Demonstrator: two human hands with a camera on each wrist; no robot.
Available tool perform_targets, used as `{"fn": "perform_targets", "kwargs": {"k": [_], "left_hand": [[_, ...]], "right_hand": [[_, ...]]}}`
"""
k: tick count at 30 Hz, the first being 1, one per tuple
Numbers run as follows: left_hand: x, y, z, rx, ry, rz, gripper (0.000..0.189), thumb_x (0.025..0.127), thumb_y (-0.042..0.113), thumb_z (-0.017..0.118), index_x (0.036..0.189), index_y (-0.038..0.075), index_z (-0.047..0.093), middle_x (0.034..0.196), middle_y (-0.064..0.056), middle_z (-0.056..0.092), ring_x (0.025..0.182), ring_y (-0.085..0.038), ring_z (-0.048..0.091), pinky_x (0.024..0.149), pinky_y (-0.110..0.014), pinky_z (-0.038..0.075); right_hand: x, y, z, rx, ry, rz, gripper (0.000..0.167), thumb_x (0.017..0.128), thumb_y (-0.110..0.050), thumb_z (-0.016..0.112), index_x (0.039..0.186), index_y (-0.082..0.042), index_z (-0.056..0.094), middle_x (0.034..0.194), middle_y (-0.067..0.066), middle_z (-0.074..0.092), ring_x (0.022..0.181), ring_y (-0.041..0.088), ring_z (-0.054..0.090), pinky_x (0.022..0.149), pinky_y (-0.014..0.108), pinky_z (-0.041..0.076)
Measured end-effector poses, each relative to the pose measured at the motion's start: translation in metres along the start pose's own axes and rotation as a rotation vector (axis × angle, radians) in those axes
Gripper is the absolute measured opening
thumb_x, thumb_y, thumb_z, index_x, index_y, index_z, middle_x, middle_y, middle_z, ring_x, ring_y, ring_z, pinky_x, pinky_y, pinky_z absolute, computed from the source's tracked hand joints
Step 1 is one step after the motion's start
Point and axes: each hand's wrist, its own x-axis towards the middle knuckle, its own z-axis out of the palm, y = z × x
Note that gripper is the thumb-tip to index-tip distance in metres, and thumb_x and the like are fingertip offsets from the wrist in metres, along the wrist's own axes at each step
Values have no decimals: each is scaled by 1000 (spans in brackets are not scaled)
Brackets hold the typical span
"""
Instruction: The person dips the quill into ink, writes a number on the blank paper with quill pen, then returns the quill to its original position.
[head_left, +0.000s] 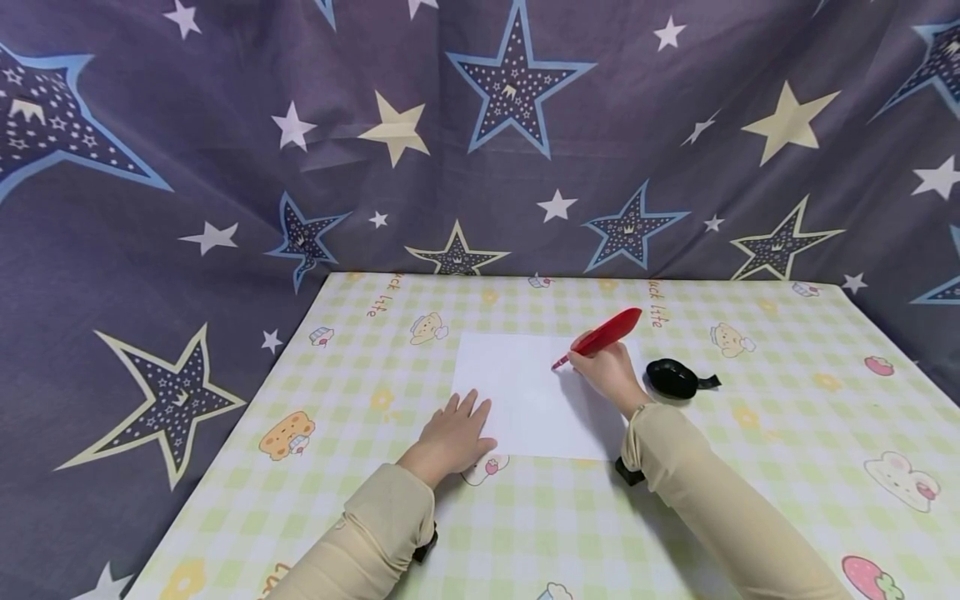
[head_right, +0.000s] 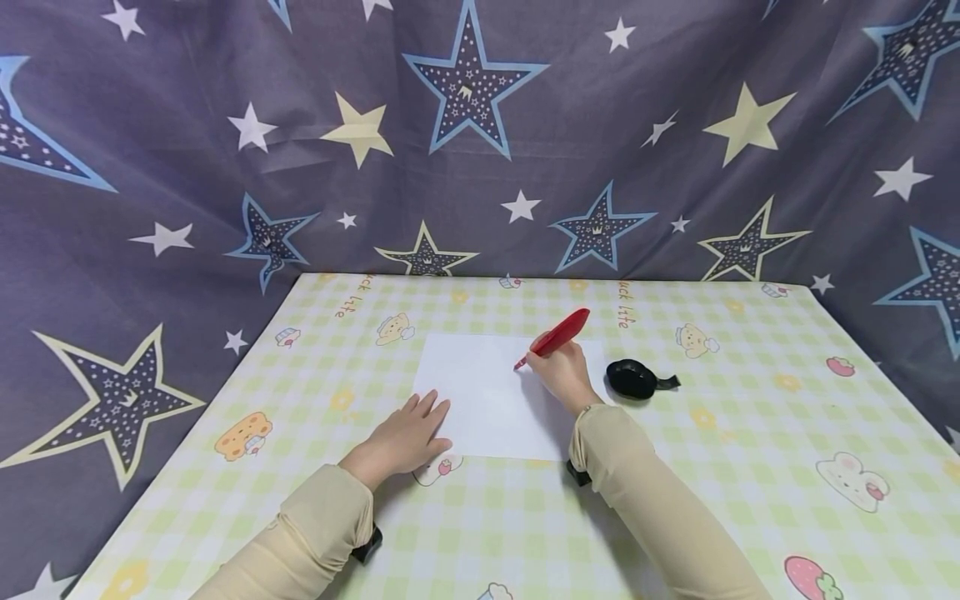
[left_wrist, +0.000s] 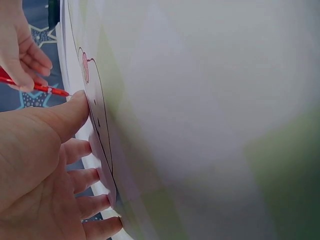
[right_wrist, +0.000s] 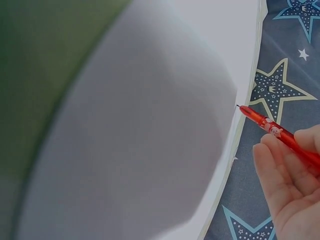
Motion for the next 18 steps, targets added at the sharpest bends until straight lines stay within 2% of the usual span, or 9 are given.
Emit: {"fn": "perform_targets", "kwargs": {"k": [11,18], "left_hand": [[-1,0,-1,-14,-4,2,58,95,35,48,143,6,33,149,-16,21,135,-38,15,106,-51,19],[-1,-1,0,-39,3,6,58,95,34,49,142,5,34,149,-17,21,135,-38,15,106,-51,18]], "right_hand": [[-4,-1,-2,-25,2,-32,9,80,-7,63,86,0,63,68,7,64,56,12,56,54,24,44],[-6,-1,-2,-6,-18,6,10,81,-7,63,88,0,63,69,8,65,57,14,57,55,24,44]]}}
